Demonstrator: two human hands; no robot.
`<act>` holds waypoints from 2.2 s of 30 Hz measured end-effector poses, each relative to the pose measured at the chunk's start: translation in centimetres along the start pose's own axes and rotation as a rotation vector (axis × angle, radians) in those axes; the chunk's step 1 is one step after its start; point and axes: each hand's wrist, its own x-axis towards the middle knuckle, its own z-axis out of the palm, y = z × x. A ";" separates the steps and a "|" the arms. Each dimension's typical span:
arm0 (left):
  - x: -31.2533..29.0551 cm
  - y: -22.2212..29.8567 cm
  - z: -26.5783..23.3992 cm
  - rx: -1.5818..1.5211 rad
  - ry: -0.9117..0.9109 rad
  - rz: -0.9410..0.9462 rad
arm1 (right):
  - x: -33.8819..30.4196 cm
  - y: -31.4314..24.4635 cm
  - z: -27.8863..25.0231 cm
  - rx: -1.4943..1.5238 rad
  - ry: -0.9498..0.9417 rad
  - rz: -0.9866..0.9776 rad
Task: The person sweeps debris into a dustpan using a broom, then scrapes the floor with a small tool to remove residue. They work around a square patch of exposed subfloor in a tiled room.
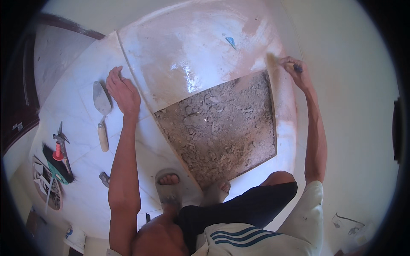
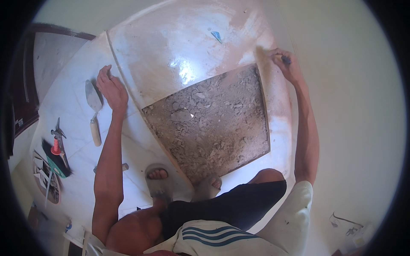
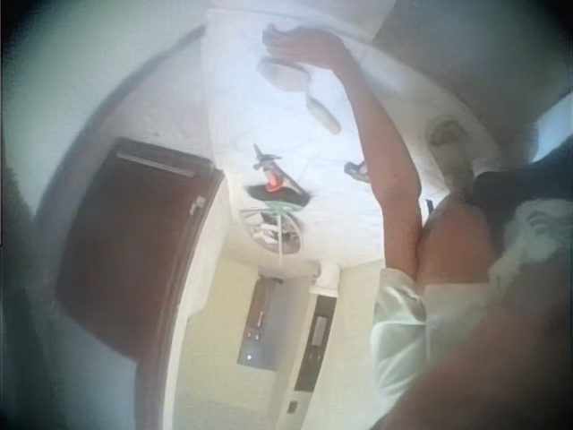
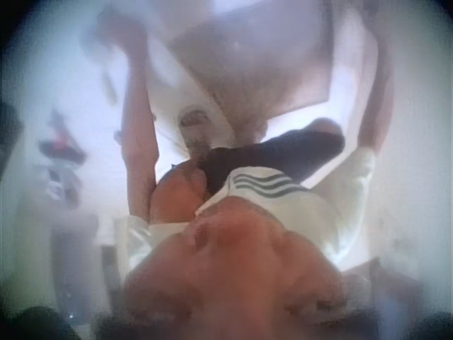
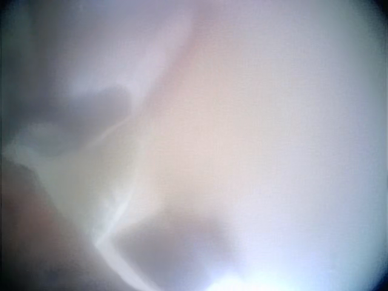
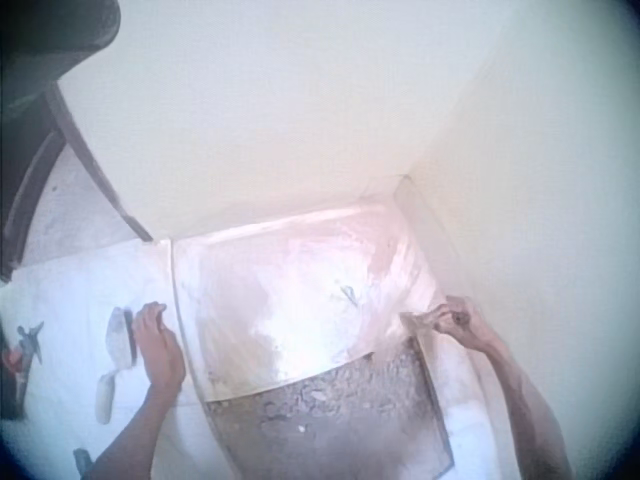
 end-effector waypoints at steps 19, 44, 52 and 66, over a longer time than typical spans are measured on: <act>-0.1 0.0 -0.2 -0.007 0.054 0.130 | -9.6 4.1 2.2 0.107 0.119 0.126; -0.9 -0.9 -0.2 -0.056 0.105 0.236 | -23.3 5.1 5.9 0.006 0.086 0.029; -7.4 1.4 -4.0 -0.225 -0.059 0.154 | -28.1 6.3 6.0 -0.059 0.362 0.204; -16.0 1.6 -9.8 -0.218 -0.246 0.066 | -34.5 6.6 7.2 0.239 0.216 0.387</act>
